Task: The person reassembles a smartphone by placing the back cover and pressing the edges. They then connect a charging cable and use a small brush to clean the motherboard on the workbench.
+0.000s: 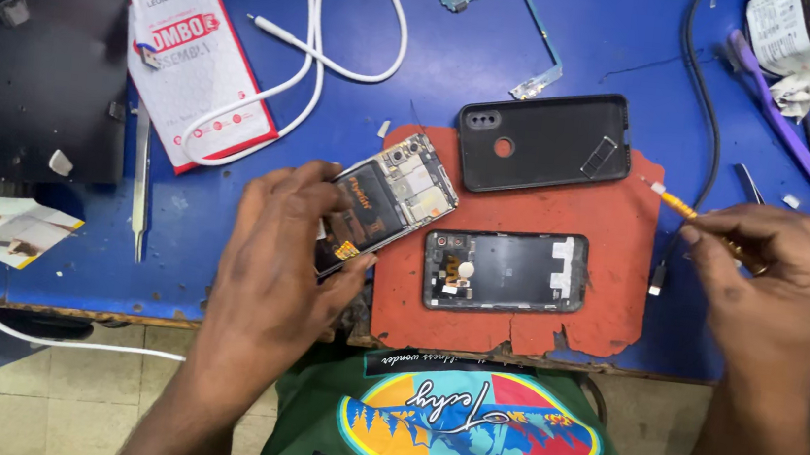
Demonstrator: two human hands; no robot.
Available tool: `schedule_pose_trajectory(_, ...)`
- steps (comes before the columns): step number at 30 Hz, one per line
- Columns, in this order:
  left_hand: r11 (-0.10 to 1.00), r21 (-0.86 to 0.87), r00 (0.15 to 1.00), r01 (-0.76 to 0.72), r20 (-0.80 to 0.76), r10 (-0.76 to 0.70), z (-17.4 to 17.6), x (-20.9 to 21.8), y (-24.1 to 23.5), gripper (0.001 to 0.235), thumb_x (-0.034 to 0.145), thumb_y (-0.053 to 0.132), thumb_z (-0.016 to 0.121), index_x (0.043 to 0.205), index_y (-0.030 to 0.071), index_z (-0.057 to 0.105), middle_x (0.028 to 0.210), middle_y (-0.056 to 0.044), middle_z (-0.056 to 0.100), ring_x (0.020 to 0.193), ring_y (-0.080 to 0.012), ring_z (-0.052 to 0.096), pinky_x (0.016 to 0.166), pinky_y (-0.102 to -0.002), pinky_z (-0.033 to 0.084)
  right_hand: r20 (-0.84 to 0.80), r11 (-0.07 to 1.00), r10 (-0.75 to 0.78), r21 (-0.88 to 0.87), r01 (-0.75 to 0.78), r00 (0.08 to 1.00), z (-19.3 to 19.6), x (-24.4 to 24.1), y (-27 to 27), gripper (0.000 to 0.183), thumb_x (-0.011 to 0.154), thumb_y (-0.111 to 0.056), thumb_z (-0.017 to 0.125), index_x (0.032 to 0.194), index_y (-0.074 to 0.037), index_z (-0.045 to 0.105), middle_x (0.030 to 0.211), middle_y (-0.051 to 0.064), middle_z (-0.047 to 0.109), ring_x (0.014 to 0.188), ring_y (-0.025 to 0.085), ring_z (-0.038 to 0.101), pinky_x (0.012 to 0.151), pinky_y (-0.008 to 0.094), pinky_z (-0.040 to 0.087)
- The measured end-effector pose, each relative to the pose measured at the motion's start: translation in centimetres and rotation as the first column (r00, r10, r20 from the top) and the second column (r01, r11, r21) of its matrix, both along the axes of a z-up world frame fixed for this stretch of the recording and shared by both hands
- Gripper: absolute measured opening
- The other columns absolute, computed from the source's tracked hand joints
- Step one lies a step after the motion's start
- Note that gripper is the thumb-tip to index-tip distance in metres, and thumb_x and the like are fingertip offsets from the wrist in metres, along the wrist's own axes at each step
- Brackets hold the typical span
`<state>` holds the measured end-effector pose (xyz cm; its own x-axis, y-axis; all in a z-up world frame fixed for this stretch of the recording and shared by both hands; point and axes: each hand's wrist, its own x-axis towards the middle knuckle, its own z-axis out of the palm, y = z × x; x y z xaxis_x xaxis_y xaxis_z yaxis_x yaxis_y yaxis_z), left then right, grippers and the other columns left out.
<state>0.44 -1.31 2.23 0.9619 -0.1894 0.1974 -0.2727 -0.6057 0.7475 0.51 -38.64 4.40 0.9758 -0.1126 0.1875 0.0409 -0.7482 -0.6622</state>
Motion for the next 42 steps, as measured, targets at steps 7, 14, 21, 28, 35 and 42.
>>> schedule_pose_trajectory(7,1.0,-0.012,0.99,-0.023,0.139,0.024,1.6,-0.6,-1.1,0.068,0.074,0.009,0.088,0.125,0.003,0.044,0.138,-0.023,0.058,0.118,-0.0443,0.058,0.098,-0.052,0.05,0.096,0.901,0.096,-0.432,-0.046,0.991,0.3,-0.2,1.6,0.01,0.093,0.004,0.081,0.101,-0.001,0.075,0.099,0.011,0.074,0.09,0.019,0.069,0.081,0.03,0.054)
schedule_pose_trajectory(14,0.999,0.017,0.959,0.044,0.28,-0.047,1.4,-1.2,-3.1,0.064,0.08,0.015,0.086,0.123,0.007,0.04,0.138,-0.025,0.056,0.115,-0.0457,0.058,0.096,-0.055,0.049,-0.26,0.5,0.337,0.864,0.062,0.905,1.1,-1.0,9.5,0.058,0.088,-0.008,0.071,0.141,-0.002,0.048,0.126,0.011,0.068,0.116,0.02,0.069,0.098,0.038,0.059)
schedule_pose_trajectory(21,0.995,0.1,0.934,0.012,0.353,-0.047,1.6,-2.3,-4.1,0.056,0.087,0.009,0.08,0.127,0.008,0.041,0.14,-0.026,0.055,0.119,-0.045,0.058,0.098,-0.053,0.051,-0.341,0.141,0.616,0.934,0.327,0.71,-2.6,-1.9,15.5,0.031,0.102,-0.007,0.069,0.127,0.009,0.062,0.107,0.017,0.072,0.097,0.025,0.071,0.087,0.039,0.058)
schedule_pose_trajectory(28,0.994,0.078,0.982,-0.07,0.182,0.055,2.2,-2.9,-2.0,0.07,0.08,0.028,0.082,0.136,0.003,0.048,0.128,-0.023,0.06,0.112,-0.04,0.062,0.094,-0.049,0.052,-0.279,0.117,0.447,0.96,0.254,0.85,-2.7,-1.4,16.4,0.023,0.099,-0.004,0.066,0.12,0.005,0.067,0.11,0.011,0.076,0.1,0.016,0.072,0.087,0.033,0.058)
schedule_pose_trajectory(35,0.977,-0.139,0.953,-0.162,-0.278,0.119,0.9,-3.4,-0.7,0.016,0.093,0.015,0.068,0.103,0.003,0.07,0.078,-0.01,0.071,0.065,-0.0199,0.069,0.061,-0.033,0.054,-0.227,0.159,0.393,0.971,0.178,0.891,-3.3,-1.5,15.1,0.021,0.097,0.0,0.069,0.117,0.006,0.068,0.111,0.012,0.076,0.1,0.016,0.073,0.09,0.034,0.059)
schedule_pose_trajectory(42,0.968,-0.21,0.94,-0.138,-0.337,0.061,0.4,-4.0,-0.7,0.012,0.096,0.013,0.066,0.093,0.002,0.07,0.065,-0.007,0.067,0.051,-0.0145,0.062,0.052,-0.029,0.05,-0.179,0.144,0.343,0.98,0.137,0.922,-1.5,-0.8,15.5,0.032,0.095,0.002,0.071,0.125,0.002,0.061,0.113,0.011,0.073,0.102,0.018,0.071,0.092,0.038,0.058)
